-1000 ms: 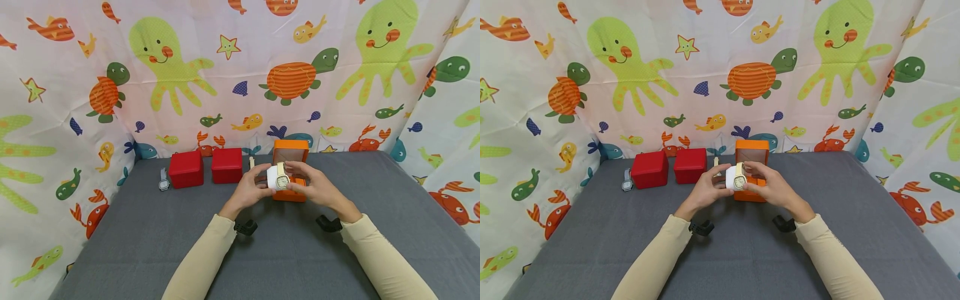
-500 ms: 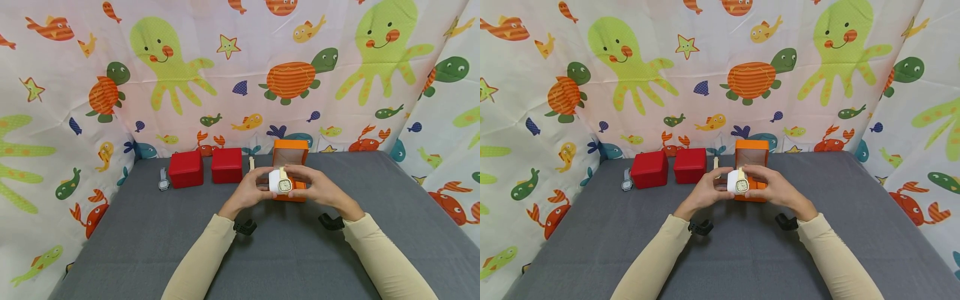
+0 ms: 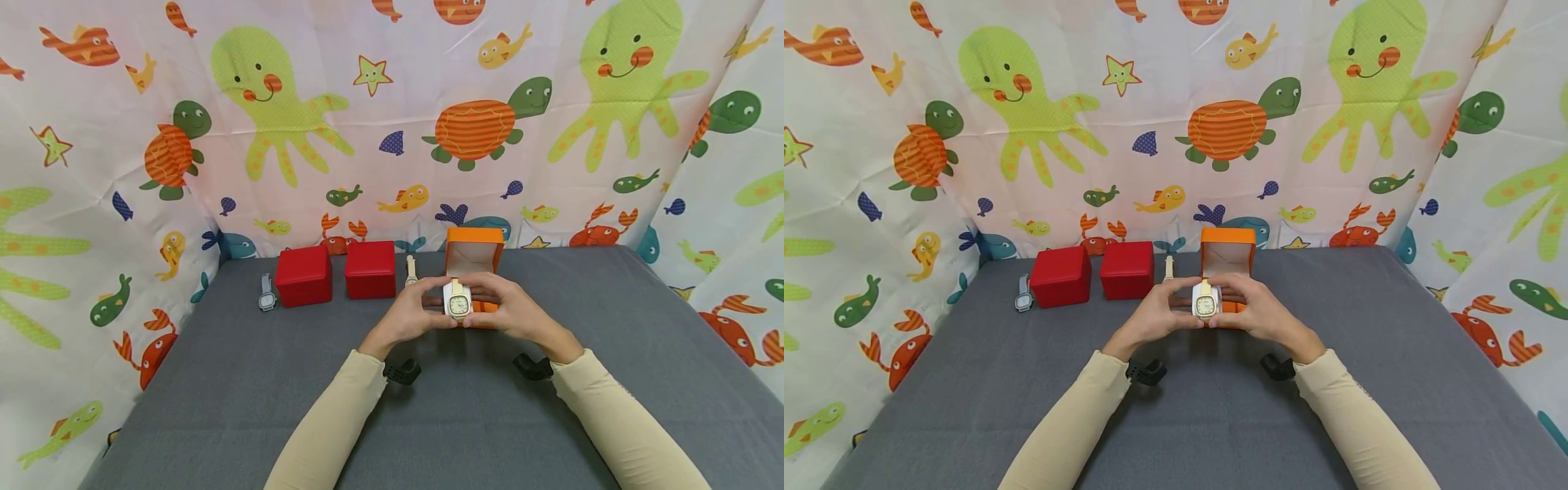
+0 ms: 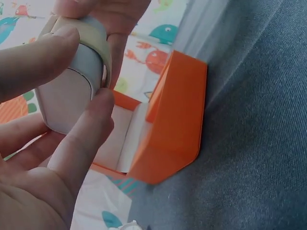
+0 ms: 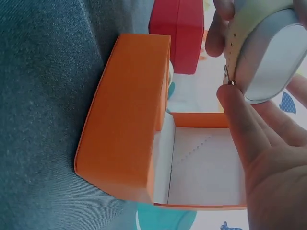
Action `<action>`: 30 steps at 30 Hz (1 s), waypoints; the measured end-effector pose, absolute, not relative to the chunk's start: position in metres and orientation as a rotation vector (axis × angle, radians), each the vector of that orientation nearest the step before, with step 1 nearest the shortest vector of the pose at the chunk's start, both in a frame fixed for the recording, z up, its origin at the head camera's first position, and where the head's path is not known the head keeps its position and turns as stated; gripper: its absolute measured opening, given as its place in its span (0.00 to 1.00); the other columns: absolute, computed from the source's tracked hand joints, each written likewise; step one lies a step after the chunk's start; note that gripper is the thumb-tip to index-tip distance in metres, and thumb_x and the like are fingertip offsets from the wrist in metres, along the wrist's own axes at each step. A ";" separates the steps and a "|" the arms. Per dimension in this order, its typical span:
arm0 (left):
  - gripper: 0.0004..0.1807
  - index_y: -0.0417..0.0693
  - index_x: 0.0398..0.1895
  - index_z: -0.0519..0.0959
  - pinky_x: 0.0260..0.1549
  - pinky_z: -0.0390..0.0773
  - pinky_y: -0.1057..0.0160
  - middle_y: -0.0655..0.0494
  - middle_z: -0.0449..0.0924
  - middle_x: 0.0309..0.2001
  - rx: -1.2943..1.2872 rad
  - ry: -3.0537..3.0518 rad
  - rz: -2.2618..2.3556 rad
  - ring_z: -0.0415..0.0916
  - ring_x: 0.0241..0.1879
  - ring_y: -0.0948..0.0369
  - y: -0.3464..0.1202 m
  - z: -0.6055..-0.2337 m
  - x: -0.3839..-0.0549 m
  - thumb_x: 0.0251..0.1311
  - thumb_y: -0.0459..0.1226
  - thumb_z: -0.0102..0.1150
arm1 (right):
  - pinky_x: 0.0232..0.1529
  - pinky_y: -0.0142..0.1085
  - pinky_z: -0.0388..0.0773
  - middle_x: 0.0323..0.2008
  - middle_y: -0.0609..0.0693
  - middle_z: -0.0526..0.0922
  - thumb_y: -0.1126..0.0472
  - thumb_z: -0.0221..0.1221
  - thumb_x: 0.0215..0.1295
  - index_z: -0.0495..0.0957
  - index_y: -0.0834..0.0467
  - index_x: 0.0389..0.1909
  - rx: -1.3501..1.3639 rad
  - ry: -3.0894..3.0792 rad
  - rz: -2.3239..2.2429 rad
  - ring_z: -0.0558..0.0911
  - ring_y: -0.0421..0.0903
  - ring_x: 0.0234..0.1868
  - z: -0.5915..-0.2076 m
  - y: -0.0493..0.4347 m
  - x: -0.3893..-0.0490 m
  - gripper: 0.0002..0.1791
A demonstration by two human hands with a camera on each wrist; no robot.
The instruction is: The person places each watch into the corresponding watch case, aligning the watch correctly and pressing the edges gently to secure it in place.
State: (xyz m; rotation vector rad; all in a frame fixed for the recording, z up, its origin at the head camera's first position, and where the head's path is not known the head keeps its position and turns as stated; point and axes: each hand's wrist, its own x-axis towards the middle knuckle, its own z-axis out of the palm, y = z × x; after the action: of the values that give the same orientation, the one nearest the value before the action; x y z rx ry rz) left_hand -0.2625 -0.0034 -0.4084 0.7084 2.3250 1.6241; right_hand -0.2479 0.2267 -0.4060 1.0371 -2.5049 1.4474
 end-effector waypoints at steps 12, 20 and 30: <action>0.40 0.55 0.65 0.69 0.42 0.81 0.61 0.57 0.67 0.62 0.690 2.264 1.715 0.75 0.53 0.52 -0.004 -0.405 -0.264 0.46 0.32 0.74 | 0.47 0.47 0.79 0.60 0.50 0.72 0.55 0.70 0.54 0.76 0.52 0.55 1.046 -2.432 1.086 0.73 0.44 0.53 -0.399 0.223 -0.243 0.26; 0.40 0.55 0.65 0.69 0.42 0.81 0.61 0.57 0.67 0.62 0.696 2.272 1.713 0.76 0.52 0.54 -0.003 -0.405 -0.263 0.46 0.32 0.74 | 0.49 0.51 0.77 0.58 0.55 0.73 0.60 0.69 0.55 0.76 0.56 0.53 1.113 -2.368 1.016 0.74 0.45 0.53 -0.398 0.220 -0.241 0.24; 0.39 0.52 0.65 0.69 0.43 0.80 0.64 0.57 0.68 0.61 0.750 2.322 1.680 0.74 0.53 0.53 -0.001 -0.406 -0.261 0.47 0.31 0.73 | 0.51 0.49 0.75 0.58 0.54 0.73 0.59 0.67 0.58 0.76 0.55 0.53 1.101 -2.409 0.994 0.73 0.45 0.54 -0.399 0.218 -0.240 0.22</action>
State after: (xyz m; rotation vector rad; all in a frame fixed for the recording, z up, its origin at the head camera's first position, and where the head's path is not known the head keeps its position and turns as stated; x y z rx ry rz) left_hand -0.2614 -0.0008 -0.4062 0.7503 2.3215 1.6803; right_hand -0.2401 0.2181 -0.3987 1.1008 -2.4093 0.9937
